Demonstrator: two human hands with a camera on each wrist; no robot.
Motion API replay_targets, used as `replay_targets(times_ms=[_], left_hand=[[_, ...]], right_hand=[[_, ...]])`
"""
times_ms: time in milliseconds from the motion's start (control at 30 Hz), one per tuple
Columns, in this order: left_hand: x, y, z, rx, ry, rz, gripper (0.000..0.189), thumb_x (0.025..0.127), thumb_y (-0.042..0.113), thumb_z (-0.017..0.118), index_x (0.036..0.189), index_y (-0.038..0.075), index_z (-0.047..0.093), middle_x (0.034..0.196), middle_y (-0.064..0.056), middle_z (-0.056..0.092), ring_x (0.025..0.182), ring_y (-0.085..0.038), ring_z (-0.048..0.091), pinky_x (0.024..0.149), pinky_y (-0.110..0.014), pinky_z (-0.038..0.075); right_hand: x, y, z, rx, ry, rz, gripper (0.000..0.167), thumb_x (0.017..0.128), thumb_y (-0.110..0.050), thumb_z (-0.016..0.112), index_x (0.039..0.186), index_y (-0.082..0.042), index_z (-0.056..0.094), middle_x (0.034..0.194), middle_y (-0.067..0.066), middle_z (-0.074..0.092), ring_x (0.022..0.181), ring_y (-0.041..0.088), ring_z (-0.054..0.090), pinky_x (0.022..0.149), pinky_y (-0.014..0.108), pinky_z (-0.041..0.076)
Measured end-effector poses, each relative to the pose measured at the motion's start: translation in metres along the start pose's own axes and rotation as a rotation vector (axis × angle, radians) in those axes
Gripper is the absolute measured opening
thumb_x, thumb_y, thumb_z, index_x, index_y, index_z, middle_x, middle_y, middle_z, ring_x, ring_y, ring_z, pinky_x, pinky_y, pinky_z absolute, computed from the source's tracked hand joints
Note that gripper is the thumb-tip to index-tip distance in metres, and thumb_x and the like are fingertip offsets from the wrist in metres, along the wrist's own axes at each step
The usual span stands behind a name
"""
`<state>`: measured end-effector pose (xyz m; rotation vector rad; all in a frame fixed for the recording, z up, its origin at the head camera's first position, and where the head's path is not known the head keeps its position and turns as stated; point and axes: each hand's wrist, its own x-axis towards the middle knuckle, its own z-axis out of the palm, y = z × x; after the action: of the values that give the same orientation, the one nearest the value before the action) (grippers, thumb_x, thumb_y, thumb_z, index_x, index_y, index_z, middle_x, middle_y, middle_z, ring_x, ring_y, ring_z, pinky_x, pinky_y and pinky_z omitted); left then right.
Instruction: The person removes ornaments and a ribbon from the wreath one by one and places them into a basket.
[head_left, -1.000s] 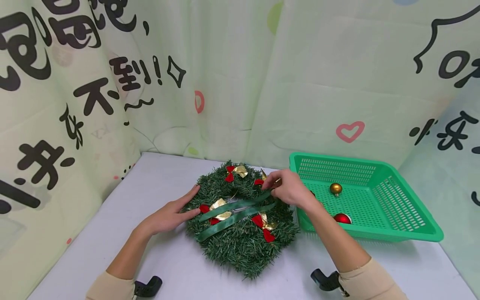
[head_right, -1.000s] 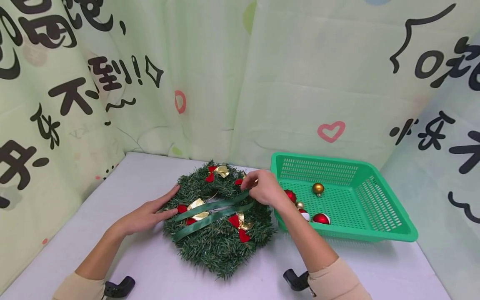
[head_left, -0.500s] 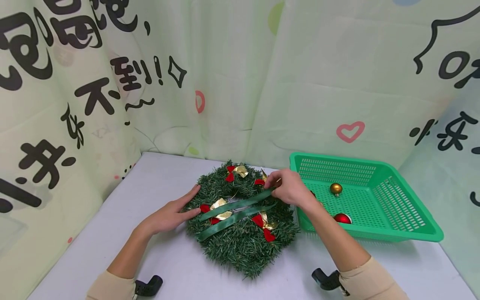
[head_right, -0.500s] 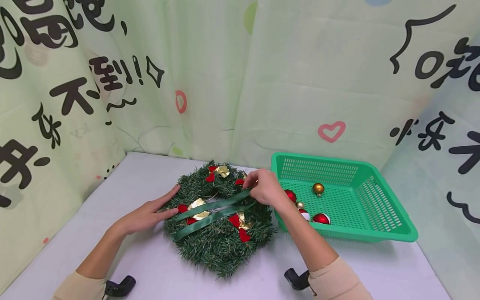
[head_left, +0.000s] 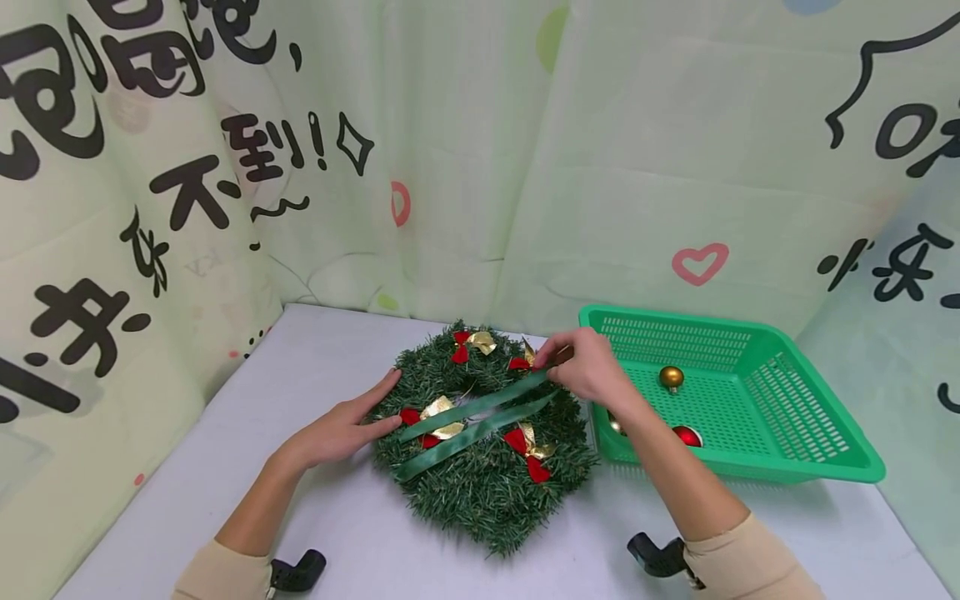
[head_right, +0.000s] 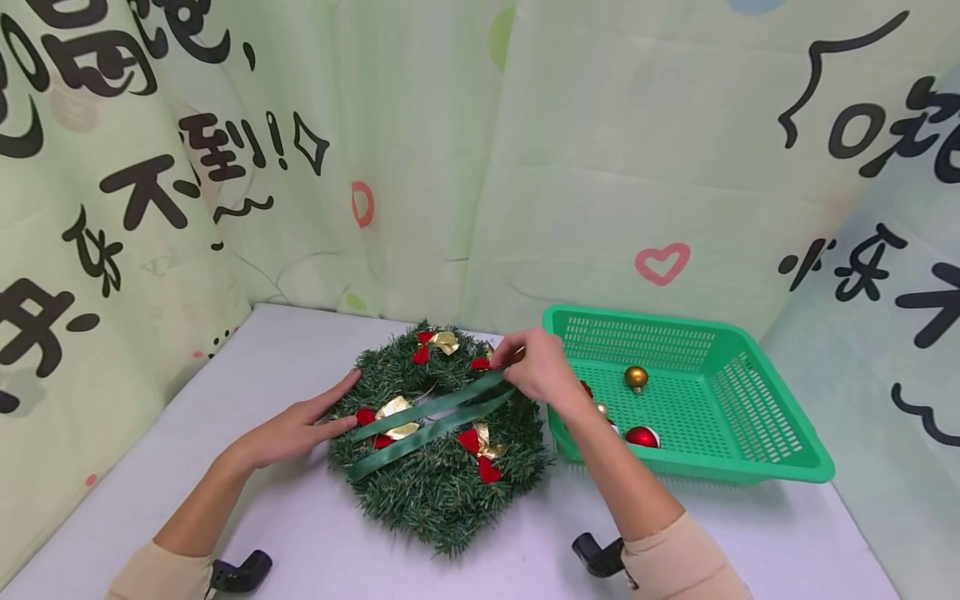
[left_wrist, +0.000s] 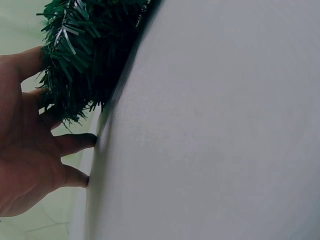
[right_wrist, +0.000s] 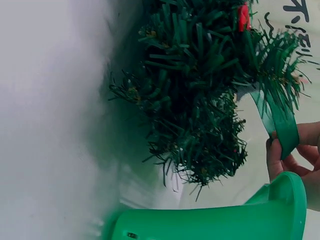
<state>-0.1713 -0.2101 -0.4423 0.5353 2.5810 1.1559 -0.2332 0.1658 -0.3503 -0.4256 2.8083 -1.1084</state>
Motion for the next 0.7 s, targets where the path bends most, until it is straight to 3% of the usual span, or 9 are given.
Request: replay_targets(times_ms=[433, 700], left_hand=[[-0.001, 0.0, 0.0, -0.006, 0.0, -0.001, 0.08, 0.108, 0.049, 0.052, 0.17, 0.021, 0.008, 0.176, -0.009, 0.007, 0.16, -0.04, 0.016, 0.126, -0.064, 0.021], [0.0, 0.0, 0.0, -0.005, 0.003, -0.003, 0.081, 0.108, 0.049, 0.052, 0.17, 0.021, 0.009, 0.176, -0.008, 0.008, 0.16, -0.04, 0.016, 0.126, -0.064, 0.022]], right_hand=[[-0.002, -0.002, -0.017, -0.033, 0.065, -0.054, 0.02, 0.089, 0.005, 0.069, 0.09, -0.012, 0.08, 0.093, 0.008, 0.078, 0.103, 0.03, 0.057, 0.07, 0.035, 0.04], [-0.005, -0.006, -0.031, -0.027, 0.091, -0.066, 0.02, 0.093, 0.004, 0.068, 0.094, -0.012, 0.079, 0.097, 0.01, 0.077, 0.104, 0.03, 0.06, 0.071, 0.036, 0.044]])
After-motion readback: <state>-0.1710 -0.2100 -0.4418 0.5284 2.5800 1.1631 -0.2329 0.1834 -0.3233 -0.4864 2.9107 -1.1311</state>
